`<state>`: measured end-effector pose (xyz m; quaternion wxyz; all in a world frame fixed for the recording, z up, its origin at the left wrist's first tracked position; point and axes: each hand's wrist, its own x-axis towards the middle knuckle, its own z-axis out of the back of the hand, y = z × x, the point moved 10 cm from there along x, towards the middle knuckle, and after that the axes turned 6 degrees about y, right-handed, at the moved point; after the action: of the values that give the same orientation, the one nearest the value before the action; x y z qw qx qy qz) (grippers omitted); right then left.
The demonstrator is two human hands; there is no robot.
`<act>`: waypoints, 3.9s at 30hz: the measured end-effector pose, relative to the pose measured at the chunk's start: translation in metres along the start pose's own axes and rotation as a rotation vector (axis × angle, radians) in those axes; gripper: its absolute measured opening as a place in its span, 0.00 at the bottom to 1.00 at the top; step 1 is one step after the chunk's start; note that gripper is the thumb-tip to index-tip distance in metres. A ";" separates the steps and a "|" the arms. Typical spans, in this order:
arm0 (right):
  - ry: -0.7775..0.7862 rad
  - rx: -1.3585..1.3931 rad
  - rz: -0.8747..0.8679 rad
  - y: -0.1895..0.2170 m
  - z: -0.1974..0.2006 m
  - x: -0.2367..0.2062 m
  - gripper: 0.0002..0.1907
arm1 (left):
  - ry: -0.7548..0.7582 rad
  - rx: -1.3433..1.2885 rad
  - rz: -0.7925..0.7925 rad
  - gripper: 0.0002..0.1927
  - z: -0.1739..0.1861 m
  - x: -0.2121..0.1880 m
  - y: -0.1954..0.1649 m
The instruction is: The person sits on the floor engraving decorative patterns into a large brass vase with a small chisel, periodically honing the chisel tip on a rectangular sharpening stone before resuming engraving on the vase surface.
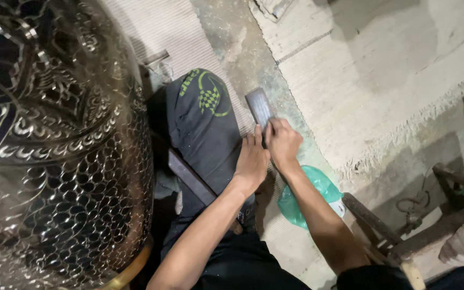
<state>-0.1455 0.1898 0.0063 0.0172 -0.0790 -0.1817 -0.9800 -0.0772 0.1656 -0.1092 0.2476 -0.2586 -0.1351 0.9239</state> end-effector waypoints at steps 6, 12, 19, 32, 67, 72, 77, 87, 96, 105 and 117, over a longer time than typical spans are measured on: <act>0.013 -0.070 0.022 0.011 -0.018 0.046 0.05 | -0.093 0.039 -0.011 0.21 0.006 -0.003 0.001; 0.051 -0.018 0.000 0.004 -0.004 0.003 0.05 | -0.351 0.026 0.039 0.30 0.033 -0.008 0.004; 0.046 -0.025 -0.015 0.011 -0.023 0.045 0.05 | 0.035 0.116 -0.025 0.21 0.006 0.000 -0.001; -0.005 -0.096 0.021 0.014 -0.017 0.038 0.05 | -0.048 0.123 0.008 0.24 0.002 -0.001 -0.002; 0.013 -0.045 -0.028 0.005 -0.001 0.000 0.06 | 0.020 0.100 -0.011 0.21 -0.002 0.001 0.000; 0.030 -0.100 -0.067 -0.001 -0.021 0.027 0.05 | -0.126 0.140 -0.021 0.23 0.009 -0.004 -0.004; 0.068 -0.174 -0.030 0.004 -0.019 0.032 0.06 | 0.003 -0.023 -0.029 0.20 -0.001 0.001 0.000; 0.047 -0.054 -0.065 -0.001 -0.025 0.041 0.03 | -0.145 0.120 -0.010 0.25 0.000 0.000 -0.003; 0.058 -0.035 -0.059 -0.002 -0.007 0.000 0.06 | -0.057 0.093 0.017 0.24 -0.002 0.003 0.000; 0.084 -0.087 -0.046 0.005 -0.020 0.033 0.07 | -0.106 0.094 -0.017 0.23 0.004 0.000 0.001; 0.084 -0.069 -0.097 0.002 -0.028 0.041 0.06 | 0.006 0.151 -0.045 0.21 -0.006 0.000 -0.003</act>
<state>-0.1903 0.1779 -0.0127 -0.0255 -0.0296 -0.1504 -0.9879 -0.0729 0.1694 -0.1135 0.2875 -0.2391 -0.0699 0.9248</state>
